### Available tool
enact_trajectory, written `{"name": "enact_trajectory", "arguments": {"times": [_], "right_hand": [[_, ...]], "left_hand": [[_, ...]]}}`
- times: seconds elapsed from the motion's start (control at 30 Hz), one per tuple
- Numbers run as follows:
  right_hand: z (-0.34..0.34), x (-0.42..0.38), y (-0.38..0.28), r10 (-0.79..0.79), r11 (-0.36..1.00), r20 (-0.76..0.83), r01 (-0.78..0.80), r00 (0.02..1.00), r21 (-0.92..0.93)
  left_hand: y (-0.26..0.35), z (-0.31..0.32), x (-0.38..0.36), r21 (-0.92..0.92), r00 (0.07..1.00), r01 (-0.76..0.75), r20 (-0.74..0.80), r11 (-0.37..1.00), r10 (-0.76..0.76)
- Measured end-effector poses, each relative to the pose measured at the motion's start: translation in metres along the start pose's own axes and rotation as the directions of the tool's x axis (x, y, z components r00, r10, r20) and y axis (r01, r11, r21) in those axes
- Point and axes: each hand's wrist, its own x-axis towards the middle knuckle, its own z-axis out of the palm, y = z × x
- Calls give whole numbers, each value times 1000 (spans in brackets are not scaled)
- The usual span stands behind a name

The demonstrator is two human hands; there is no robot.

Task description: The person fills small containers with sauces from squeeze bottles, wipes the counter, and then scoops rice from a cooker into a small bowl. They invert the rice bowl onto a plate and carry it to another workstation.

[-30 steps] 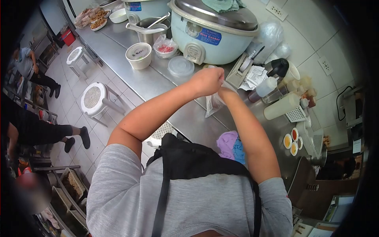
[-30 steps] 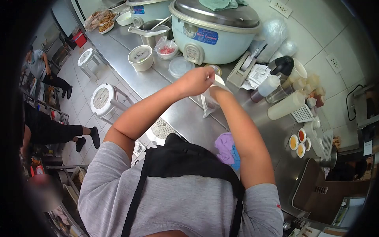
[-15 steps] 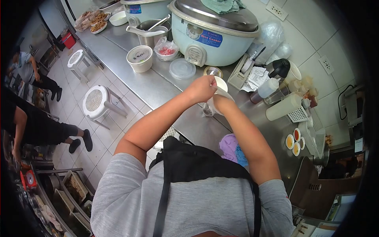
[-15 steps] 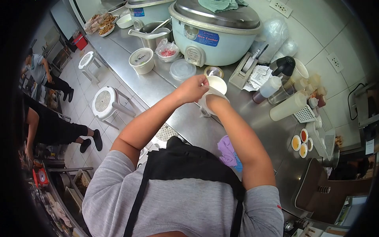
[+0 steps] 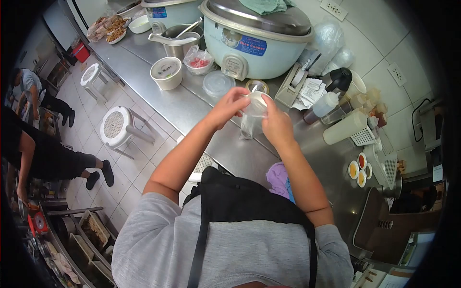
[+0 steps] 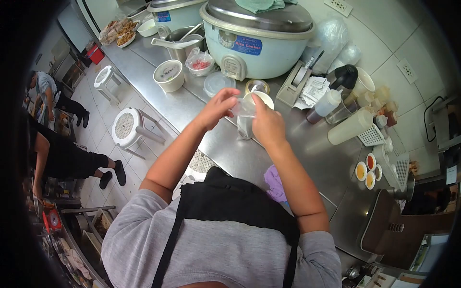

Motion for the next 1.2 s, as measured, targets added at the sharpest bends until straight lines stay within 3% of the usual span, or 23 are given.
{"name": "enact_trajectory", "arguments": {"times": [0.03, 0.07, 0.13, 0.2, 0.33, 0.4, 0.43, 0.53, 0.63, 0.67, 0.77, 0.83, 0.9, 1.0, 1.1, 1.2], "right_hand": [[1, 8, 3, 70, 996, -16, -68, 997, 62], [-1, 12, 3, 16, 996, -40, -12, 999, 84], [-2, 12, -2, -114, 983, -83, 124, 990, 135], [-3, 14, -20, -115, 971, -14, 115, 993, 211], [-6, 10, -36, -136, 927, 150, 72, 979, 369], [-14, 10, -37, -246, 896, 35, 213, 969, 390], [-17, 9, -37, -297, 874, -25, 282, 955, 396], [-6, -9, -4, -155, 861, -4, 137, 988, 490], [20, -28, 26, -63, 805, 40, 27, 997, 593], [28, -35, 35, -43, 782, 70, -10, 997, 623], [40, -55, 40, -93, 950, 224, 19, 970, 312], [40, -63, 31, -67, 966, 293, -11, 954, 257], [52, -72, 27, -35, 977, 350, -42, 936, 210], [66, -77, 26, 50, 929, 46, -64, 998, 364], [54, -70, 26, 26, 965, 318, -107, 948, 241], [68, -76, 33, -45, 993, 262, 15, 964, 116]], "left_hand": [[-34, -6, 0, 138, 985, -142, -74, 980, 153], [-62, -14, -3, 292, 940, -267, -130, 919, 314], [-95, -7, -12, 538, 918, -355, 43, 764, 395], [-88, 21, -26, 663, 865, -367, -16, 652, 502], [-100, 38, -6, 507, 874, -385, -68, 771, 482], [-93, 38, -7, 390, 845, -473, -52, 790, 532], [-95, 36, -6, 446, 844, -460, -50, 768, 535], [-95, 33, -11, 633, 853, -405, 2, 660, 522], [-78, 35, -21, 650, 764, -495, 10, 577, 645], [-79, 37, -20, 608, 774, -499, -9, 618, 633], [-86, 41, -13, 452, 826, -488, -38, 747, 563], [-93, 42, -10, 316, 882, -437, -33, 842, 470], [-108, 40, -11, 365, 908, -382, -20, 849, 418], [-109, 43, -17, 321, 931, -346, 2, 882, 364], [-108, 47, -20, 279, 935, -355, 80, 892, 347], [-109, 50, -16, 333, 921, -390, 152, 858, 360]]}}
